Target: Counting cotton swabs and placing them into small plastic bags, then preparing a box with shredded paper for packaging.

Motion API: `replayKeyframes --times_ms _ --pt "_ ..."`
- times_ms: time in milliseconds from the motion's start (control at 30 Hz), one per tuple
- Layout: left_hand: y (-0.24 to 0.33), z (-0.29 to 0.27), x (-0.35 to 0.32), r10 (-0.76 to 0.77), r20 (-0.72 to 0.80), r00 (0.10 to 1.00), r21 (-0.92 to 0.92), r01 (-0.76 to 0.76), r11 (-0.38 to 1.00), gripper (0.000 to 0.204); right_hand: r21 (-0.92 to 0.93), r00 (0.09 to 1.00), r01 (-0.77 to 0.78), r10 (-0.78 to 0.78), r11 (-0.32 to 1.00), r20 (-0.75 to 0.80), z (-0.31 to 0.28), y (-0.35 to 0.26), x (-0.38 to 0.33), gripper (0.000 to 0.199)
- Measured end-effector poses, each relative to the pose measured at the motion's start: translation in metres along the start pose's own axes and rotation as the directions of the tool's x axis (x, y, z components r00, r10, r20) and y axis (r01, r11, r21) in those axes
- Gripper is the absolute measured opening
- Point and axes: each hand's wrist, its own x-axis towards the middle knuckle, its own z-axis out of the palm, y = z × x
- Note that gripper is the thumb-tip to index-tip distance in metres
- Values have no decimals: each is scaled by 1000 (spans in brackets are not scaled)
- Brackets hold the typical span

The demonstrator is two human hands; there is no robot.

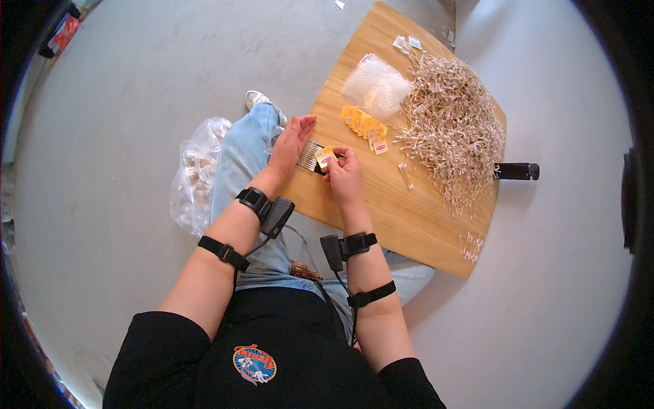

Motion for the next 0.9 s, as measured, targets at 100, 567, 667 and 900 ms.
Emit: replayKeyframes --times_ms 100,567,667,900 --pt "0 3 1 -21 -16 1000 -16 21 1000 52 -129 994 64 -75 989 -77 0 13 4 19" --pt "2 -2 2 -57 -21 998 -147 54 988 53 -456 954 250 -297 854 -34 19 4 6 12" --pt "4 -4 2 -63 -21 998 -181 58 982 55 -490 974 201 -226 848 10 26 -6 6 16" --pt "12 -6 4 -129 -48 991 -338 105 935 56 -588 965 159 -250 793 -77 39 -10 4 16"
